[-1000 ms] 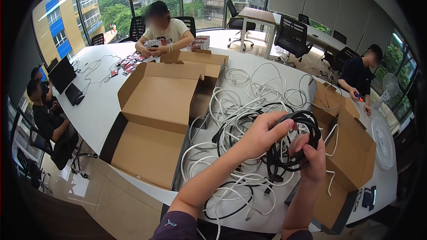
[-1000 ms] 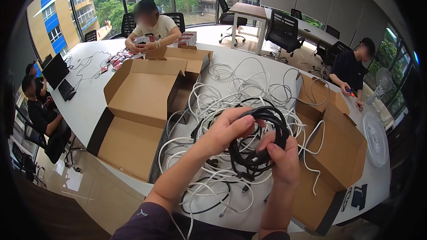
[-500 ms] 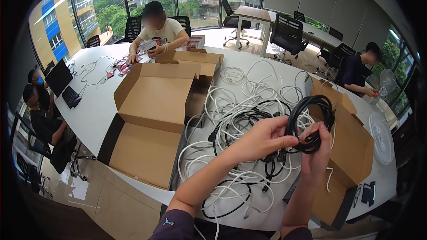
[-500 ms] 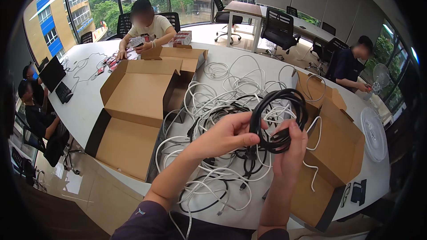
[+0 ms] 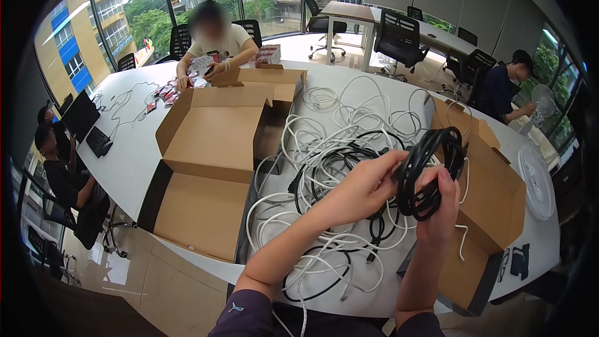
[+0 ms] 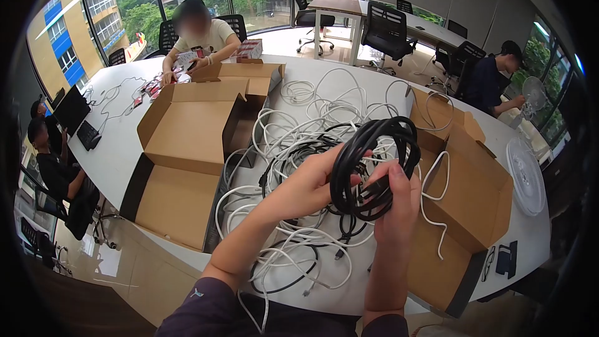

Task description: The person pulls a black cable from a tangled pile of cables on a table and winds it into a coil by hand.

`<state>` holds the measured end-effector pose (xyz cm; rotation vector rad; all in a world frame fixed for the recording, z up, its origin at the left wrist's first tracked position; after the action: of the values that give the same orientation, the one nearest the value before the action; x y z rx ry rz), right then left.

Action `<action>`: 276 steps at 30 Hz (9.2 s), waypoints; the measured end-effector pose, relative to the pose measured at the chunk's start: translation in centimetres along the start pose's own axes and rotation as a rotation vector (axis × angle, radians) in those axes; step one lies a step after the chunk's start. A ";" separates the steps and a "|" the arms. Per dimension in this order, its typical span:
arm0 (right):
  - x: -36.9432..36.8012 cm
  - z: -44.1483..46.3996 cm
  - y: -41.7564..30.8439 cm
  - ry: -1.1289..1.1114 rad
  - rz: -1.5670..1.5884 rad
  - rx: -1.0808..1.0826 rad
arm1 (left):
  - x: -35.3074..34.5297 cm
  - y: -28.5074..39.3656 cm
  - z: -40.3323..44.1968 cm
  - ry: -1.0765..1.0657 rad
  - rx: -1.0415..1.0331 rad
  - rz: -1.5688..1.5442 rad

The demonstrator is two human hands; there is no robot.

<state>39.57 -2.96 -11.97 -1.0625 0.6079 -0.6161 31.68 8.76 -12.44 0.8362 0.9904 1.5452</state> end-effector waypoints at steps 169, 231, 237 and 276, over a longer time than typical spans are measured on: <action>-0.8 -0.2 0.9 0.100 -0.039 0.068 | 2.2 1.6 -0.4 0.329 -0.050 -0.600; 0.9 -0.8 -2.9 -0.176 0.009 0.121 | 0.0 0.0 -2.1 0.314 -0.102 -0.432; 1.3 -1.2 -2.8 -0.098 0.026 0.137 | -2.0 1.5 -1.5 0.121 0.018 -0.521; -2.3 -1.6 2.3 -0.155 0.076 -0.426 | 5.3 13.0 -9.3 0.598 -0.609 0.325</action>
<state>37.19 -1.47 -14.28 -1.4630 0.6560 -0.3387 17.16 11.27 -4.34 0.0935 0.7247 2.2913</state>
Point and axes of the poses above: each hand's wrist, its own z-axis towards the middle knuckle, its own x-axis out of the back of the hand, y = z × x, the point moved 6 cm from there along z, towards the middle knuckle, and after that the axes turned 13 degrees about -z, right-handed, at the moved point
